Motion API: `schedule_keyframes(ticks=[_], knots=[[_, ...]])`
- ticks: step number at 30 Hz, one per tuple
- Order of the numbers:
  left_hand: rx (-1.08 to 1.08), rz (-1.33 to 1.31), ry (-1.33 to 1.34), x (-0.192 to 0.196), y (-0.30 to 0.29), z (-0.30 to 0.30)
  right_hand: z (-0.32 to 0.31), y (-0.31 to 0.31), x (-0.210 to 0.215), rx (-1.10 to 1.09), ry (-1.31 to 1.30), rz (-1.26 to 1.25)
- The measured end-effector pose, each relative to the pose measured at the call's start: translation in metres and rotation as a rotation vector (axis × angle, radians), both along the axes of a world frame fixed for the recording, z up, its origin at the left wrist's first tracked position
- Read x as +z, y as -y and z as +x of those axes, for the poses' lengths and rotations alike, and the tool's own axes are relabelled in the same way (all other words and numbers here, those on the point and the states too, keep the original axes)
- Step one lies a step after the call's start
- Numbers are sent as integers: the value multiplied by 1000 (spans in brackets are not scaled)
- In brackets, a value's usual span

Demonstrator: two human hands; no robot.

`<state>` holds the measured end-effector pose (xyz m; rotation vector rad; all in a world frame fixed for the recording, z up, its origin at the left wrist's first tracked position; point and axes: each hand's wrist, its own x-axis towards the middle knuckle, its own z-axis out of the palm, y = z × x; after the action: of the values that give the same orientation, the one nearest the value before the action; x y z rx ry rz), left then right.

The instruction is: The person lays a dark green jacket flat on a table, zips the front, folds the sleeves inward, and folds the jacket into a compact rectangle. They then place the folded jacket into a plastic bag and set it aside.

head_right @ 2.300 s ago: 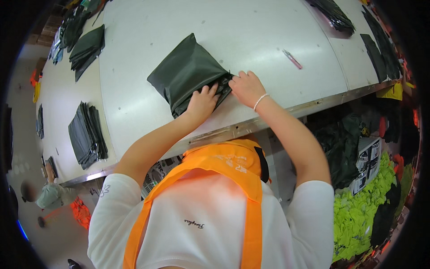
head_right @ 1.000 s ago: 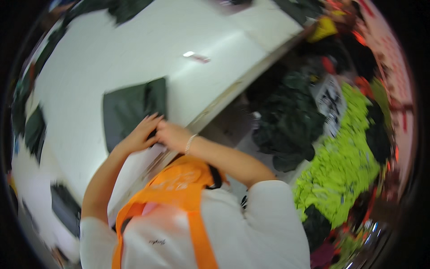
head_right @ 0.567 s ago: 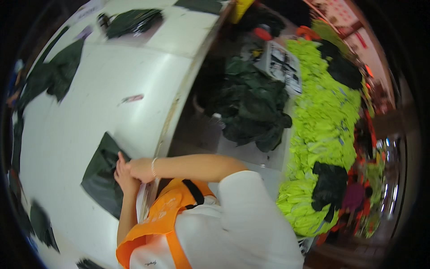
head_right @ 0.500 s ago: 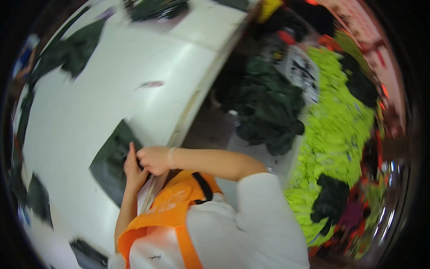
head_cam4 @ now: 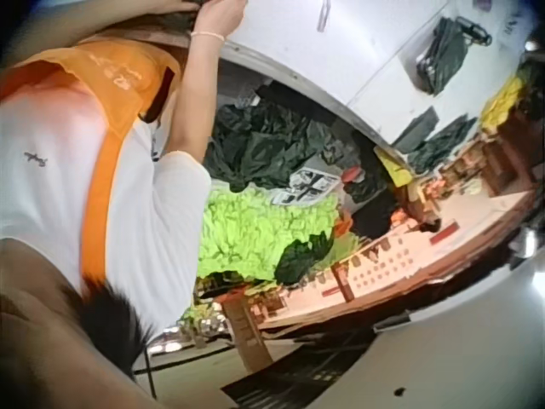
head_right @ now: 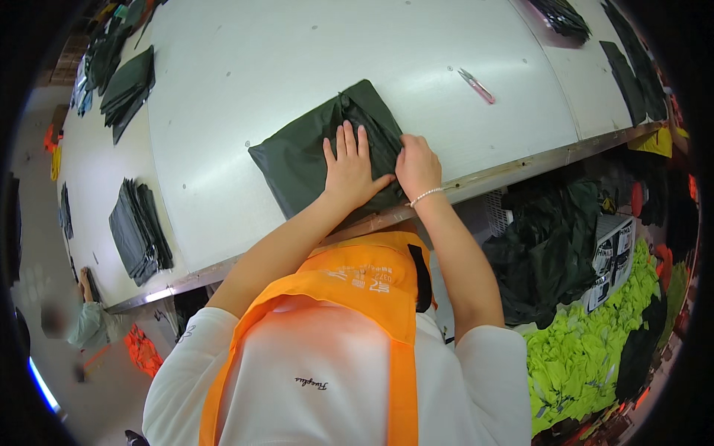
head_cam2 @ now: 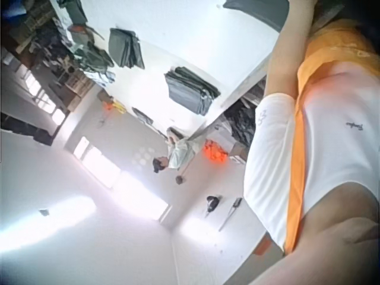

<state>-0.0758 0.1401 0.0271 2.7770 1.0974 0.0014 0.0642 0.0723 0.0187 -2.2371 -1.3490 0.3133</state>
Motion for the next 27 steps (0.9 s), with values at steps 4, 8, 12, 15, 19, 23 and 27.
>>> schedule_keyframes(ticks=[4,8,12,15,19,23,27], knots=[[10,-106,97,4,-12,-8,-23,-8,46,320,-49,-66],[-66,-279,597,15,-45,-20,-16,-10,26,163,4,20],[-108,52,277,1,-62,-12,-20,-49,18,115,44,124],[-189,133,27,-16,-59,-10,-33,-66,7,252,128,109],[-275,-260,210,-16,-85,-20,-28,-74,6,378,99,105],[-187,-322,448,7,-115,-39,-12,-85,-5,506,70,252],[-25,-76,338,-18,-105,-22,-4,-113,-14,328,-273,47]])
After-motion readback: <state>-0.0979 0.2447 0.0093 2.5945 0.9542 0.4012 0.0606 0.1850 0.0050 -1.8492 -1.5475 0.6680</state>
